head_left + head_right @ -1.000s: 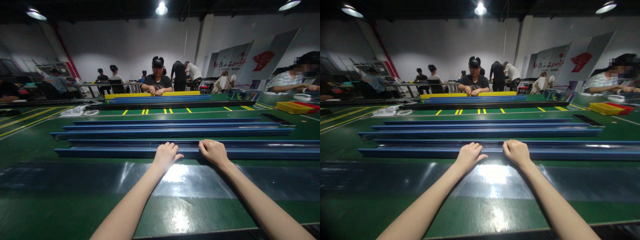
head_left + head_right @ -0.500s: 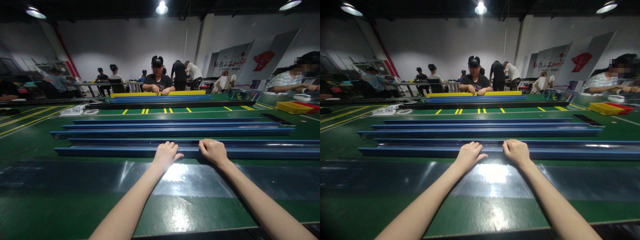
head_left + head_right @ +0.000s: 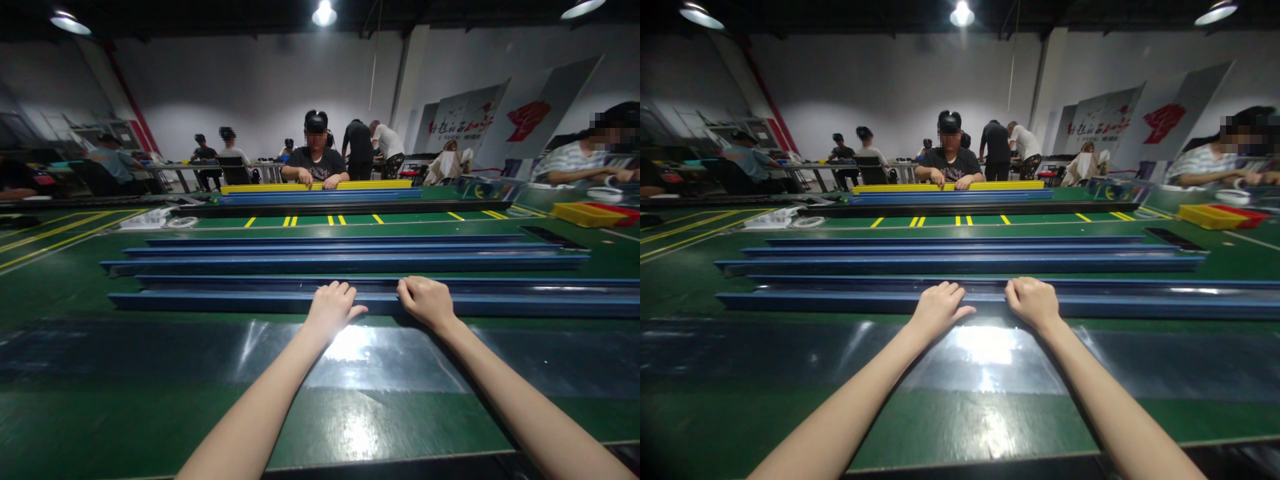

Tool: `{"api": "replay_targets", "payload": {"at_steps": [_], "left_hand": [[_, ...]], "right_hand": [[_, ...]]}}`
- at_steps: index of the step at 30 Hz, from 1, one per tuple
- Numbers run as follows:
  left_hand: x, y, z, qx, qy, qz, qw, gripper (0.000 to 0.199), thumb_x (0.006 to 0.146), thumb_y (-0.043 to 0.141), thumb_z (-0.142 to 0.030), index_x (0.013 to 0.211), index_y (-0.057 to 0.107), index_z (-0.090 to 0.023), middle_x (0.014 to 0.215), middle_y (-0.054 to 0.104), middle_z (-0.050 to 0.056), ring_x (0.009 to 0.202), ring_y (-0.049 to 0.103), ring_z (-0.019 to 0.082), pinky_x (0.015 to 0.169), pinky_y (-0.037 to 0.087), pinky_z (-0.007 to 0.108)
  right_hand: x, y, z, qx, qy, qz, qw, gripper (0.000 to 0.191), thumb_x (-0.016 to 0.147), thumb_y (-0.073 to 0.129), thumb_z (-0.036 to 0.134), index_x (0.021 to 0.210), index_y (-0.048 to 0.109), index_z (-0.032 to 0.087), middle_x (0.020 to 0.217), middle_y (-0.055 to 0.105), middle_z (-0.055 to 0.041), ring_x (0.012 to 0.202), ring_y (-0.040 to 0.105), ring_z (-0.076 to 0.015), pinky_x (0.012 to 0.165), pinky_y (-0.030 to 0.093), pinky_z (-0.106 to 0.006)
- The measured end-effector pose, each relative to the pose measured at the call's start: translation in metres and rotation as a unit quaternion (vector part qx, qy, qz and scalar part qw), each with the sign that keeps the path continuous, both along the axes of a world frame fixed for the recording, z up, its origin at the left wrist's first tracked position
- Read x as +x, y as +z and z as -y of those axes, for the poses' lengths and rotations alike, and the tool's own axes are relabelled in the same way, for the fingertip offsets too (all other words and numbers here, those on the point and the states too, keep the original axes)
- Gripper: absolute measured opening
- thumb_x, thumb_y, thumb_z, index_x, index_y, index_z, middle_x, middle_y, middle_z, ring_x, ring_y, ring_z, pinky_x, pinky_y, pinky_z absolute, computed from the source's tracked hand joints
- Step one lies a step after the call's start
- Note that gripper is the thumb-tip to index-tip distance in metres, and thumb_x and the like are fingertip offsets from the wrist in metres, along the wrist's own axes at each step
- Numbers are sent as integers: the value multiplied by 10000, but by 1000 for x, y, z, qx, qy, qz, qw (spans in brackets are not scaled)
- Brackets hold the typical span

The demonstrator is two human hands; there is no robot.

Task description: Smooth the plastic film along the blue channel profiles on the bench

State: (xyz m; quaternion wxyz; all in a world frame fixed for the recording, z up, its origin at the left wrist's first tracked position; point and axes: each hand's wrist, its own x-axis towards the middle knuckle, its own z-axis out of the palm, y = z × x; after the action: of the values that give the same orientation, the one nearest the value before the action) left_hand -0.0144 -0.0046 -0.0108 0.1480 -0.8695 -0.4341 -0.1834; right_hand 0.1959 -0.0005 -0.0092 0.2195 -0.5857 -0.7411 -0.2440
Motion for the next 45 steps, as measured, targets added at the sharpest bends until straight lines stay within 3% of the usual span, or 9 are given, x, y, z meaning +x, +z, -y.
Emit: {"api": "replay_targets", "payload": {"at_steps": [6, 23, 45], "left_hand": [[-1, 1, 0, 6, -6, -7, 1000, 328, 773, 472, -495, 804, 523, -173, 785, 576, 26, 758, 516, 177, 592, 351, 273], [1, 3, 1, 30, -32, -17, 999, 320, 745, 527, -484, 816, 510, -173, 826, 561, 18, 785, 496, 175, 636, 307, 290], [0, 3, 0, 10, -59, -25, 998, 273, 766, 529, -442, 783, 511, -169, 794, 600, 3, 773, 504, 166, 629, 287, 289]], "right_hand": [[1, -2, -2, 41, 22, 7, 999, 396, 790, 330, 276, 463, 521, 159, 501, 574, -42, 480, 483, -100, 476, 212, -241], [38, -1, -2, 114, -32, 20, 993, 402, 741, 375, 282, 378, 490, 155, 424, 542, -23, 388, 417, -76, 417, 184, -206], [39, -4, 1, 72, -48, 3, 996, 384, 746, 355, 278, 416, 507, 156, 486, 583, -43, 439, 470, -102, 430, 205, -217]]}}
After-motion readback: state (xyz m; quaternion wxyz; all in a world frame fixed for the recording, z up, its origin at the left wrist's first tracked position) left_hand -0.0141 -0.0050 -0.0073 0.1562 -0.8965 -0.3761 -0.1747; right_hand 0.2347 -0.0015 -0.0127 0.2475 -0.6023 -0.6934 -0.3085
